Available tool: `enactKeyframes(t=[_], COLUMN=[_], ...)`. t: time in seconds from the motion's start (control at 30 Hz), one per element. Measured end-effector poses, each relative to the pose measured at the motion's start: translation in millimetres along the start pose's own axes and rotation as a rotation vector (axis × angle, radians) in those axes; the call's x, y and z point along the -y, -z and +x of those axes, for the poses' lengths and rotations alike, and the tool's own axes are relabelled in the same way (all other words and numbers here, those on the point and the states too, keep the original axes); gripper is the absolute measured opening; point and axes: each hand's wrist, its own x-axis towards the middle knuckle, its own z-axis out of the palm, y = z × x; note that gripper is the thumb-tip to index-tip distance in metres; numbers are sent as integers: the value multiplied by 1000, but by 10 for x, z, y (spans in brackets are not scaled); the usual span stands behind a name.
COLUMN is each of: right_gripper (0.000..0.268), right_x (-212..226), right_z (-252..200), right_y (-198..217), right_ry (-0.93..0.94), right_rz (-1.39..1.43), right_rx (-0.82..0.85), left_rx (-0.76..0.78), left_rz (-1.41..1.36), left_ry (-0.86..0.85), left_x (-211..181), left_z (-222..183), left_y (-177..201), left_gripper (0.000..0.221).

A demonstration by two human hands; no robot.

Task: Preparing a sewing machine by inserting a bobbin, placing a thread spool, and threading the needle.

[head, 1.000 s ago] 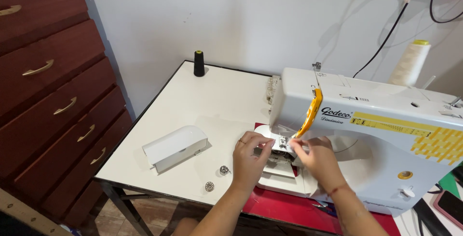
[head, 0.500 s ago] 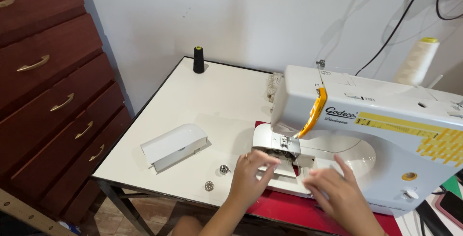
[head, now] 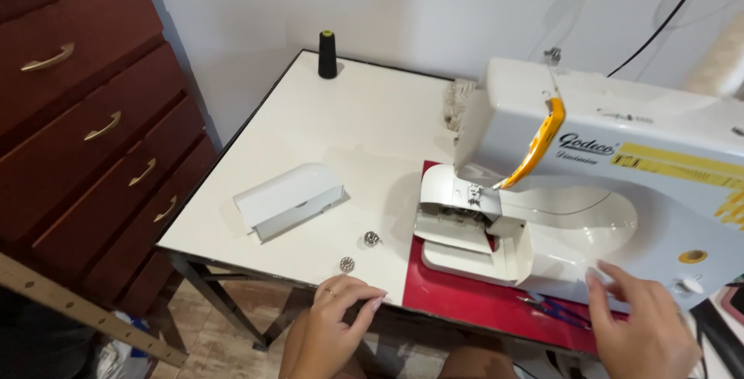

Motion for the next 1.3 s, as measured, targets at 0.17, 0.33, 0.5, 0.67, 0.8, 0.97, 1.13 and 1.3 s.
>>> enactKeyframes(t=[0.17,0.33,0.5,0.67,0.8,0.97,1.13,1.3], right_gripper=[37,31,20,17,16,20,35,47], right_x=[-347,-287,268,1087,1345,1754,2079,2074], right_z=[-482,-719,-653,-290,-139,166,382,316], right_y=[-240,-359,-302,-13,-17,-30,8,25], right_ry=[-211,-406,-33,217,26,158,231,384], right_rz=[271,382,645,939,925,1045,949,1170], right_rx=[231,476,355,218,520,588,677,664], left_rx=[-113,-134,-120,107,188,157,259,169], left_rz=[-9,-104,65,277,400,425,-12,-712], left_ry=[-16,259,119,228,214,128,423,534], left_x=[284,242,296,471,486,570,108,17], left_z=[-229,-119,137,323,385,402,493,444], left_y=[133,452,412,211,132,102,305,290], left_gripper=[10,21,21,46,39,27,45,42])
